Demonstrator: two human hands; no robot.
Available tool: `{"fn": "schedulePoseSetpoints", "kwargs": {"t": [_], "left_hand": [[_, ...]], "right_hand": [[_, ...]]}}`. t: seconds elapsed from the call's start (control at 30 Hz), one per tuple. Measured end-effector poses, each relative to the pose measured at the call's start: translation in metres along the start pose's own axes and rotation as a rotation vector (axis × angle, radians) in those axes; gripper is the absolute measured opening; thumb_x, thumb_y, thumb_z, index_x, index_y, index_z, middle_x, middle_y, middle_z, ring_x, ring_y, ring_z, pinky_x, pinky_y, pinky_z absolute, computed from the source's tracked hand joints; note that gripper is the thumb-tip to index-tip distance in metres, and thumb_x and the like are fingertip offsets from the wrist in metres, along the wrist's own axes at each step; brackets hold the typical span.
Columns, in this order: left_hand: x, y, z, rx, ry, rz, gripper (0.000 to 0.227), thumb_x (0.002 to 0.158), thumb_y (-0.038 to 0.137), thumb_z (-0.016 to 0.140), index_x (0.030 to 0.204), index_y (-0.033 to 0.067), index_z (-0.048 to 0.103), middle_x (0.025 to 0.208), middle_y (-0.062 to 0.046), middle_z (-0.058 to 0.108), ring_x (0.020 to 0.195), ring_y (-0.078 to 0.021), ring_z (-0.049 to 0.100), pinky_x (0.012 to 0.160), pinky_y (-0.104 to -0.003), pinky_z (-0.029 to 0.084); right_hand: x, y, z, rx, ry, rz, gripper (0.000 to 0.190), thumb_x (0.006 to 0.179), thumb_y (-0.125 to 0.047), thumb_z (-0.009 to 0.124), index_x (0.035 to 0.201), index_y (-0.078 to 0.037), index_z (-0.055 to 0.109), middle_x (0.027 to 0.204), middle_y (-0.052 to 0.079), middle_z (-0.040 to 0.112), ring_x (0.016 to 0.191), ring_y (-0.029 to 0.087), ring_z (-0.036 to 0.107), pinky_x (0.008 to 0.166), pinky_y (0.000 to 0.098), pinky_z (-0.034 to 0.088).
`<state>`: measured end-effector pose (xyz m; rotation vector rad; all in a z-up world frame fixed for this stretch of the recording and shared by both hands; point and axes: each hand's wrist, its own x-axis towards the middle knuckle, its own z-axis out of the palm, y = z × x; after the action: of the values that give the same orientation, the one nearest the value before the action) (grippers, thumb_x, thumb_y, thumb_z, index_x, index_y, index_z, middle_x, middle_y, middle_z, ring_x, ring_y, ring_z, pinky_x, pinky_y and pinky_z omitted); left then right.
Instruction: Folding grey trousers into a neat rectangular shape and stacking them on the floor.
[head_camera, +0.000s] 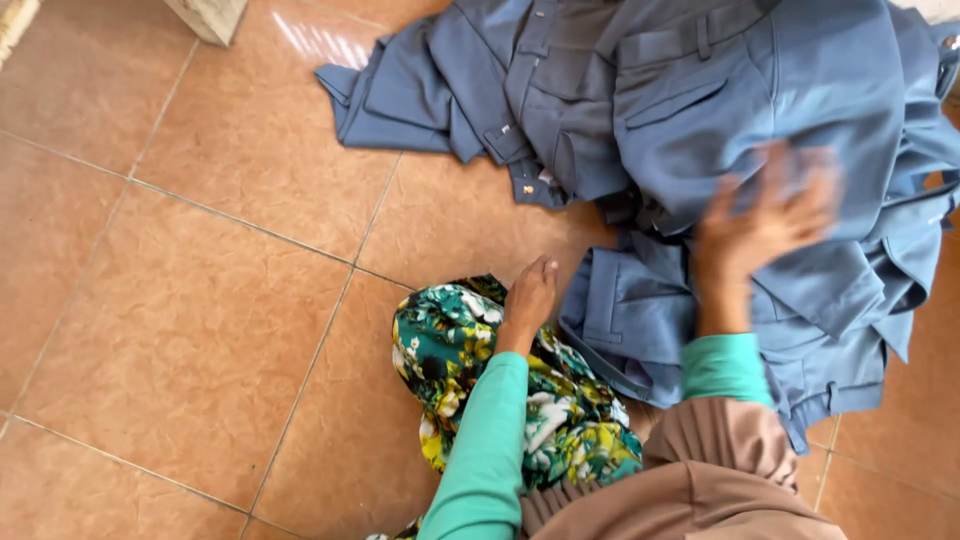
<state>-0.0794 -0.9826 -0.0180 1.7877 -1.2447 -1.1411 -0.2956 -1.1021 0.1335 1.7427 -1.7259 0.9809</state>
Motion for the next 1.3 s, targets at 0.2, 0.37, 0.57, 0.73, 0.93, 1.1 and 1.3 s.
{"fn": "schedulePoseSetpoints", "kwargs": {"t": [0.2, 0.37, 0.57, 0.73, 0.93, 1.1, 1.3], "left_hand": [[0.024, -0.051, -0.004, -0.202, 0.128, -0.104, 0.05, 0.102, 0.037, 0.045, 0.135, 0.004, 0.062, 0.139, -0.018, 0.064, 0.133, -0.0318, 0.057, 0.115, -0.039, 0.039], [0.021, 0.012, -0.051, -0.221, 0.076, -0.173, 0.061, 0.108, 0.047, 0.04, 0.146, 0.0029, 0.055, 0.137, -0.028, 0.062, 0.131, -0.0421, 0.057, 0.111, -0.053, 0.044], [0.021, 0.08, -0.107, -0.321, 0.219, -0.136, 0.079, 0.103, 0.064, 0.041, 0.154, 0.0044, 0.044, 0.146, -0.03, 0.054, 0.136, -0.0439, 0.051, 0.115, -0.052, 0.041], [0.054, 0.019, -0.116, -0.218, 0.389, -0.284, 0.095, 0.09, 0.073, 0.057, 0.15, 0.001, 0.045, 0.138, -0.032, 0.059, 0.132, -0.0436, 0.056, 0.114, -0.05, 0.043], [0.067, -0.112, -0.119, -0.311, 0.68, -0.415, 0.039, 0.084, 0.035, 0.079, 0.111, 0.0068, 0.076, 0.101, -0.014, 0.076, 0.106, -0.0305, 0.072, 0.086, -0.043, 0.057], [0.036, -0.112, -0.133, -0.753, 0.641, -0.303, 0.049, 0.088, 0.0, 0.072, 0.136, 0.0004, 0.061, 0.126, -0.019, 0.067, 0.117, -0.0258, 0.059, 0.099, -0.044, 0.051], [0.046, -0.146, -0.124, -0.848, 0.653, -0.309, 0.046, 0.089, 0.002, 0.074, 0.133, 0.0077, 0.061, 0.118, -0.016, 0.07, 0.11, -0.0248, 0.065, 0.088, -0.044, 0.058]], "right_hand": [[0.074, 0.092, 0.091, 0.457, -0.413, 0.345, 0.126, 0.093, -0.014, 0.096, 0.161, -0.024, -0.01, 0.158, 0.037, 0.048, 0.144, 0.051, 0.05, 0.123, 0.0442, 0.037], [0.02, -0.021, 0.109, 0.778, -0.631, 0.374, 0.077, 0.076, -0.001, 0.074, 0.149, -0.007, 0.051, 0.134, 0.028, 0.06, 0.124, 0.051, 0.057, 0.101, 0.0606, 0.045], [-0.066, -0.165, 0.034, 0.867, -0.998, 0.274, 0.09, 0.086, -0.002, 0.064, 0.164, -0.012, 0.022, 0.142, 0.042, 0.049, 0.129, 0.058, 0.05, 0.11, 0.0651, 0.043], [-0.156, -0.168, 0.041, 0.79, -1.187, -0.213, 0.083, 0.086, -0.022, 0.071, 0.161, -0.019, 0.037, 0.113, 0.023, 0.066, 0.106, 0.047, 0.066, 0.083, 0.0568, 0.054], [-0.098, -0.142, -0.04, 0.79, -1.163, -0.004, 0.03, 0.092, -0.041, 0.07, 0.121, -0.045, 0.076, 0.102, -0.005, 0.08, 0.099, 0.025, 0.074, 0.083, 0.0424, 0.058], [-0.057, -0.103, -0.02, 0.485, -0.953, 0.333, 0.026, 0.107, -0.051, 0.061, 0.131, -0.043, 0.063, 0.077, -0.004, 0.071, 0.088, 0.029, 0.071, 0.087, 0.0483, 0.054], [-0.058, -0.158, 0.026, 0.242, -1.348, 0.254, 0.071, 0.097, -0.074, 0.048, 0.158, -0.04, 0.038, 0.132, 0.026, 0.066, 0.123, 0.048, 0.061, 0.103, 0.06, 0.044]]}}
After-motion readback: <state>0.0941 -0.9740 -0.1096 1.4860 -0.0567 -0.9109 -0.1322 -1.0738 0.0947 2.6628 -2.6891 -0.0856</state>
